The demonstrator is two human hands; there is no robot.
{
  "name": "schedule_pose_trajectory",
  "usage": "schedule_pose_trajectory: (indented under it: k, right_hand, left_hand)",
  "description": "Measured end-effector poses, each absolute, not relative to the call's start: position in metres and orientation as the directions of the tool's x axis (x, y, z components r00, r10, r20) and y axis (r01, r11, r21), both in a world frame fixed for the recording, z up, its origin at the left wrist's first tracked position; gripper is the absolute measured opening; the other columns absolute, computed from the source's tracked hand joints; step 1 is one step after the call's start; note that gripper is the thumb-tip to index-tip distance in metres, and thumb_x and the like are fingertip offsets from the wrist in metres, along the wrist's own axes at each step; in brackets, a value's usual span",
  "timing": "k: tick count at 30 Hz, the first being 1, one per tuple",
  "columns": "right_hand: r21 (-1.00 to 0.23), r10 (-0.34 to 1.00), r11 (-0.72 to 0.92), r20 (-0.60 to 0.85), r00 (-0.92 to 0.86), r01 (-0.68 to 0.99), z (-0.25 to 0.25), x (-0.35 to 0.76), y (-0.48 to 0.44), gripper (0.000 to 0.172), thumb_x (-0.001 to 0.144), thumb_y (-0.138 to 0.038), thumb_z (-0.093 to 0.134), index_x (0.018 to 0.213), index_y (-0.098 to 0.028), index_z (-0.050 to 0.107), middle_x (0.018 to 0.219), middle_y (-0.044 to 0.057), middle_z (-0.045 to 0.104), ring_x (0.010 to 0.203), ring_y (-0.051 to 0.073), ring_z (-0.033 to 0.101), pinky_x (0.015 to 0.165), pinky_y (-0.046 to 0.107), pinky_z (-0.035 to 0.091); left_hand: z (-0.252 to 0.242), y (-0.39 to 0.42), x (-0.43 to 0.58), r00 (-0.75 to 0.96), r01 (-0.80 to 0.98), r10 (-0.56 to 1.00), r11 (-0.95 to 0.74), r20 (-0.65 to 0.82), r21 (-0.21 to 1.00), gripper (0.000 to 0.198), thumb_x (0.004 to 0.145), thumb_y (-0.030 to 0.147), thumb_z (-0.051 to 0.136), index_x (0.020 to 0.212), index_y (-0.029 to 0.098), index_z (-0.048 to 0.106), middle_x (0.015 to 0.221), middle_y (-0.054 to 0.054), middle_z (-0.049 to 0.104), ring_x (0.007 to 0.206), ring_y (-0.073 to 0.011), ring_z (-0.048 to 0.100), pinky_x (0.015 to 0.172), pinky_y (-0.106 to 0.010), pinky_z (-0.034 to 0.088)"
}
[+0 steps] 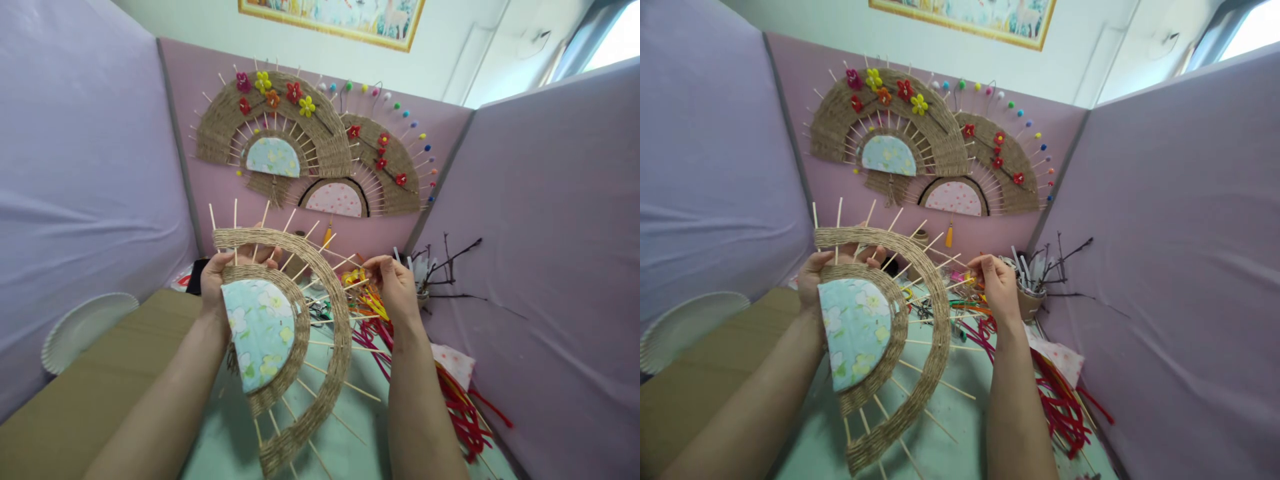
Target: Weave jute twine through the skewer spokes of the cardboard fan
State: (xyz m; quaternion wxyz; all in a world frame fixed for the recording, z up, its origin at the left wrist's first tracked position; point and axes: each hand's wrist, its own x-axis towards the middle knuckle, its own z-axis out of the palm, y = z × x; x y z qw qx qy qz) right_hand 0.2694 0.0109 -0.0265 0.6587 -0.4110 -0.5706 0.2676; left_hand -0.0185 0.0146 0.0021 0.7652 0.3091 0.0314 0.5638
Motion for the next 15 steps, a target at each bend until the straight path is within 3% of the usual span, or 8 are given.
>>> schedule_pose_trajectory:
  k: [6,11,15]
  right_hand:
    - [-0.899,0.895,0.437,0.430,0.124,-0.035,-0.031,0.263,0.018,0.060,0.079,-0.079,0.050,0.075,-0.022,0.067,0.059,0.002,0.055,0.054,0.017,0.050,0.050,0.030,0.038]
    - [-0.957,0.925,0.272,0.288,-0.247,-0.098,-0.035,0.250,0.012,0.060,0.082,-0.076,0.048,0.082,-0.021,0.070,0.070,0.005,0.065,0.064,0.018,0.059,0.060,0.031,0.046]
    - [-0.978,0.875,0.207,0.167,-0.455,0.038,-0.038,0.248,0.009,0.046,0.084,-0.063,0.059,0.095,-0.020,0.070,0.073,0.002,0.067,0.068,0.017,0.061,0.066,0.029,0.048]
  left_hand:
    - [0.004,0.016,-0.020,0.323,-0.865,0.888,0.138,0.326,0.482,0.060,0.068,0.029,0.054,0.127,0.021,0.056,0.111,-0.012,0.065,0.080,-0.0224,0.064,0.070,-0.037,0.054]
    - [0.006,0.015,-0.029,0.226,-0.922,0.904,0.079,0.362,0.378,0.049,0.073,0.030,0.054,0.120,0.019,0.059,0.112,-0.011,0.064,0.080,-0.0179,0.064,0.074,-0.032,0.055]
    - [0.011,0.013,-0.043,0.089,-0.960,0.917,-0.026,0.389,0.279,0.037,0.081,0.033,0.050,0.114,0.021,0.061,0.114,-0.009,0.065,0.081,-0.0152,0.065,0.077,-0.028,0.055]
